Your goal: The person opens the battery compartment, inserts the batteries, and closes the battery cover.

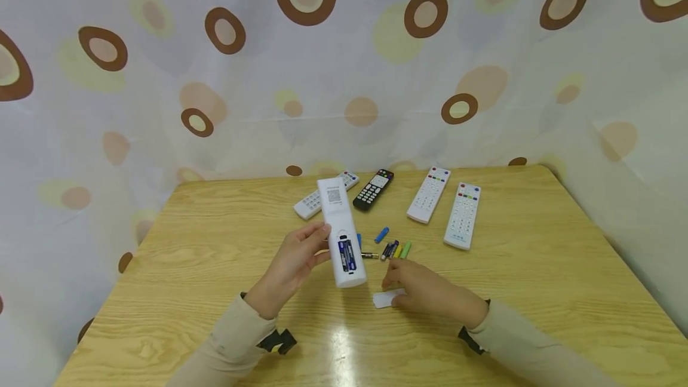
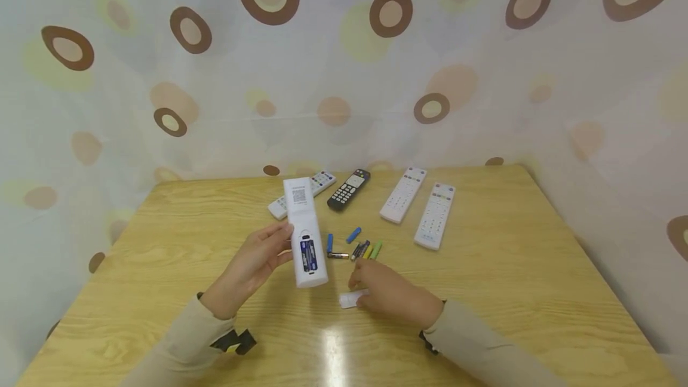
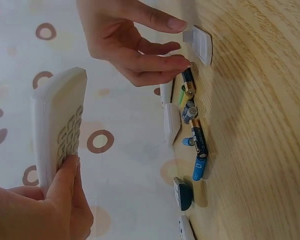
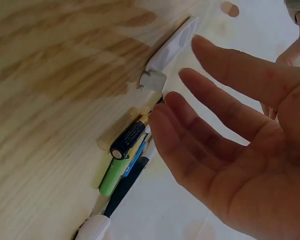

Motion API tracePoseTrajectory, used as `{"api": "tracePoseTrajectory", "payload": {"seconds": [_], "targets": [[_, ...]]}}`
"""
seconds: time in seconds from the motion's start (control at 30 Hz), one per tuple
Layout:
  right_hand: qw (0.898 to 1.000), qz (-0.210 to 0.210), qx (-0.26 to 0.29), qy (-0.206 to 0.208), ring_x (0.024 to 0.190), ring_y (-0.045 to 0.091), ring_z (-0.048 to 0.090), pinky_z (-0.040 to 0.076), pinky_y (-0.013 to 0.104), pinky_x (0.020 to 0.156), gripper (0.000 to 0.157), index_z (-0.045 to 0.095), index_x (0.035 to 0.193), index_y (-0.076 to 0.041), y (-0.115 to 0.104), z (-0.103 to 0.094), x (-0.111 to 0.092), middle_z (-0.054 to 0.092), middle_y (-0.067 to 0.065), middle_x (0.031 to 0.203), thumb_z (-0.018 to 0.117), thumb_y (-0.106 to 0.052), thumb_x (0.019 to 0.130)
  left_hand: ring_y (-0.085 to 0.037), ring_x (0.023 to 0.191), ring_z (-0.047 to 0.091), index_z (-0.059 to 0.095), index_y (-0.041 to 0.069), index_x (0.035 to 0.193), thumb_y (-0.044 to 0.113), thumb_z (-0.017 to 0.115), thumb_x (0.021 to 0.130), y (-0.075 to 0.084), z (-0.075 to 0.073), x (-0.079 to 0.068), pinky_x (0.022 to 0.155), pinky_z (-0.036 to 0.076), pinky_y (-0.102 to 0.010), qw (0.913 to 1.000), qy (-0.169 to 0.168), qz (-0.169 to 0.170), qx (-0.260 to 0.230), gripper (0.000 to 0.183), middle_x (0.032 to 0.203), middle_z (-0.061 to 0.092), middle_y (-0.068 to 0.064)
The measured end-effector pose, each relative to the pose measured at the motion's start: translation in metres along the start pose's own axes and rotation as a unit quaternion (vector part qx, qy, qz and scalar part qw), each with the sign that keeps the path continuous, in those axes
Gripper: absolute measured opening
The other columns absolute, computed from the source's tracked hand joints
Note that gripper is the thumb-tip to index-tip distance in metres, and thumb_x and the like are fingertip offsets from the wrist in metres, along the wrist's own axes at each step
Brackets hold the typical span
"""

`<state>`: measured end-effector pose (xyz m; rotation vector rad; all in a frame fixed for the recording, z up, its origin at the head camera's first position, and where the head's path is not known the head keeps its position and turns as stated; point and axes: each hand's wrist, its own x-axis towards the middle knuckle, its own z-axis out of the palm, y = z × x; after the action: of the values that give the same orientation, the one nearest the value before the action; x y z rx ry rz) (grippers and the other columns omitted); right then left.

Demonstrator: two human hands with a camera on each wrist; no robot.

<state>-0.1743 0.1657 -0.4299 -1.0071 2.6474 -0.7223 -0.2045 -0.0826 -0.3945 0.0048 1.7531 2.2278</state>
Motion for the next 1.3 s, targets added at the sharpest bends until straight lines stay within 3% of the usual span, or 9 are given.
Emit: {"api": "tracePoseTrajectory", "payload": {"seconds": [0.37, 0.53, 0.67, 1.0, 1.17, 1.3], "targets": [[0.998, -0.023, -0.062, -0.007, 0.070, 0.005, 0.049, 0.045, 0.022, 0.062, 0.018, 0.075, 0.092, 0.000, -0.005, 0.004, 0.003, 0.057, -0.002, 0.081, 0.079, -0.009, 0.077, -0.015, 0.092, 0.062, 0.053, -0.009, 0.125, 0.011, 0.050, 0.101, 0.002, 0.001, -0.003, 0.081, 0.054, -0.028, 0.9999, -0.003, -0.010, -0.004, 0.032, 0.113, 0.061, -0.017], [0.995, -0.039, -0.094, -0.009, 0.070, 0.006, 0.049, 0.045, 0.021, 0.061, 0.007, 0.075, 0.088, 0.000, -0.009, 0.005, 0.005, 0.055, -0.002, 0.080, 0.073, -0.004, 0.083, -0.015, 0.089, 0.061, 0.052, -0.010, 0.126, 0.009, 0.050, 0.101, 0.002, 0.001, -0.004, 0.079, 0.054, -0.027, 0.9999, -0.009, -0.010, -0.011, 0.032, 0.108, 0.062, -0.014], [0.994, -0.033, -0.102, -0.003, 0.073, 0.008, 0.053, 0.050, 0.023, 0.064, 0.009, 0.073, 0.092, 0.002, -0.011, 0.005, 0.004, 0.056, 0.001, 0.083, 0.066, 0.000, 0.087, -0.015, 0.089, 0.061, 0.052, -0.010, 0.126, 0.009, 0.049, 0.101, 0.002, 0.001, -0.004, 0.079, 0.055, -0.027, 0.9998, -0.010, -0.007, -0.014, 0.032, 0.108, 0.062, -0.014], [1.000, 0.009, 0.002, 0.008, 0.090, 0.017, 0.062, 0.053, 0.033, 0.077, 0.019, 0.068, 0.102, 0.000, 0.000, 0.001, 0.002, 0.065, 0.005, 0.095, 0.055, 0.007, 0.090, -0.016, 0.091, 0.062, 0.053, -0.010, 0.126, 0.010, 0.050, 0.101, 0.002, 0.000, -0.004, 0.081, 0.054, -0.028, 0.9999, -0.009, -0.006, -0.009, 0.032, 0.112, 0.061, -0.017], [0.996, 0.032, 0.056, 0.062, 0.086, 0.014, 0.061, 0.052, 0.029, 0.071, 0.019, 0.064, 0.109, 0.001, 0.003, -0.009, 0.001, 0.067, 0.008, 0.099, 0.058, 0.003, 0.092, -0.015, 0.091, 0.062, 0.052, -0.010, 0.127, 0.010, 0.049, 0.101, 0.002, 0.001, -0.006, 0.081, 0.055, -0.028, 0.9998, -0.013, -0.007, -0.012, 0.033, 0.112, 0.061, -0.017], [0.987, 0.031, 0.095, 0.128, 0.085, 0.015, 0.061, 0.052, 0.025, 0.069, 0.014, 0.064, 0.107, -0.002, 0.005, -0.019, 0.000, 0.067, 0.008, 0.099, 0.059, -0.001, 0.093, -0.016, 0.092, 0.062, 0.051, -0.010, 0.128, 0.010, 0.050, 0.101, 0.003, 0.001, -0.006, 0.081, 0.055, -0.029, 0.9998, -0.012, -0.011, -0.010, 0.034, 0.113, 0.061, -0.018]]}}
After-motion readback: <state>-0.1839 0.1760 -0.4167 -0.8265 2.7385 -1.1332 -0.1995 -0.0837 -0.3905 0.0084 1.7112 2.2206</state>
